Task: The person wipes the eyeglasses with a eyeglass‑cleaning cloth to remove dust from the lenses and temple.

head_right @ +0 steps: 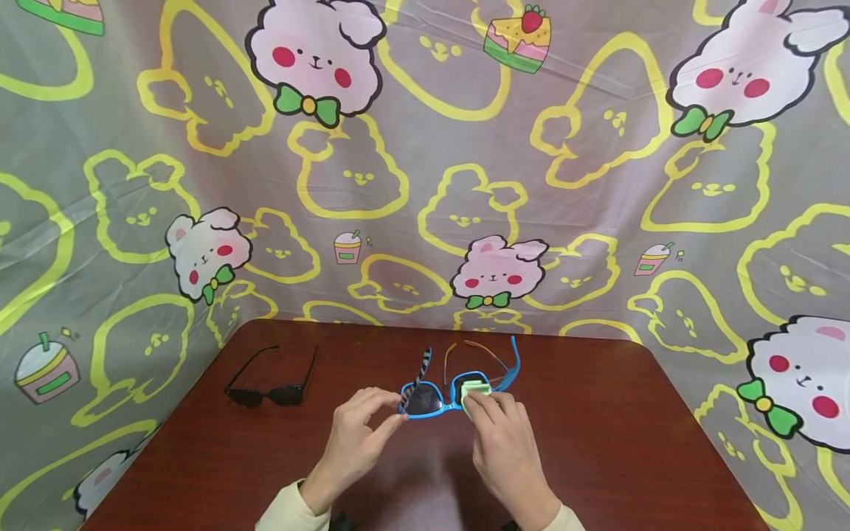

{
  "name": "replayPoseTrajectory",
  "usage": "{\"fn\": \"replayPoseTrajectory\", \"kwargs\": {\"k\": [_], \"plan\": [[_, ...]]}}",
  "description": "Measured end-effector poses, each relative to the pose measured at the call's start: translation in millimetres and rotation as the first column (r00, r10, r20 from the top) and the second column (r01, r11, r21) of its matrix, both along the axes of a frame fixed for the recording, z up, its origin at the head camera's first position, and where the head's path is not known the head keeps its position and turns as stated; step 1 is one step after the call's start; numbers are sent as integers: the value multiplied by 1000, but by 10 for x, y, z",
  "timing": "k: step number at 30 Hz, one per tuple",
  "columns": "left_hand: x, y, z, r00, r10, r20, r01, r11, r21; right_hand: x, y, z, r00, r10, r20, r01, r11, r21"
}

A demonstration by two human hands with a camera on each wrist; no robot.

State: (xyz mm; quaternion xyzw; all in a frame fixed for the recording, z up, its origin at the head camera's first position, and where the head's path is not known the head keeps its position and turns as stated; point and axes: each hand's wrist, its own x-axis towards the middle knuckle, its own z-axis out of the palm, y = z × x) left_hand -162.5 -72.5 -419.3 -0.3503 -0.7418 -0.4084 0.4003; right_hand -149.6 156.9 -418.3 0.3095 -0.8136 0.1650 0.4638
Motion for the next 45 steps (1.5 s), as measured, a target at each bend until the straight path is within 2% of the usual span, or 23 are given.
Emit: {"fn": "replayPoseTrajectory", "kwargs": {"k": [8, 22, 32, 38, 45], "plan": [[-10, -14, -15, 1000, -11, 8, 11, 1000, -4, 4, 17, -2, 1000, -25, 7, 25, 1000, 3], [19, 36, 22, 1000, -16, 9, 16, 1000, 18, -2, -35, 15, 997, 56, -57, -58, 998, -40], [15, 25, 5, 1000, -11, 15, 10, 1000, 27, 33, -49, 38, 992, 61, -109, -80, 981, -175], [9, 29, 27, 1000, -19, 19, 19, 999, 32, 59, -98, 34, 985, 140, -97, -151, 982, -111], [16, 41, 46, 1000, -20, 21, 19, 999, 33, 64, -139, 71, 978, 163, -131, -171, 984, -48]]}}
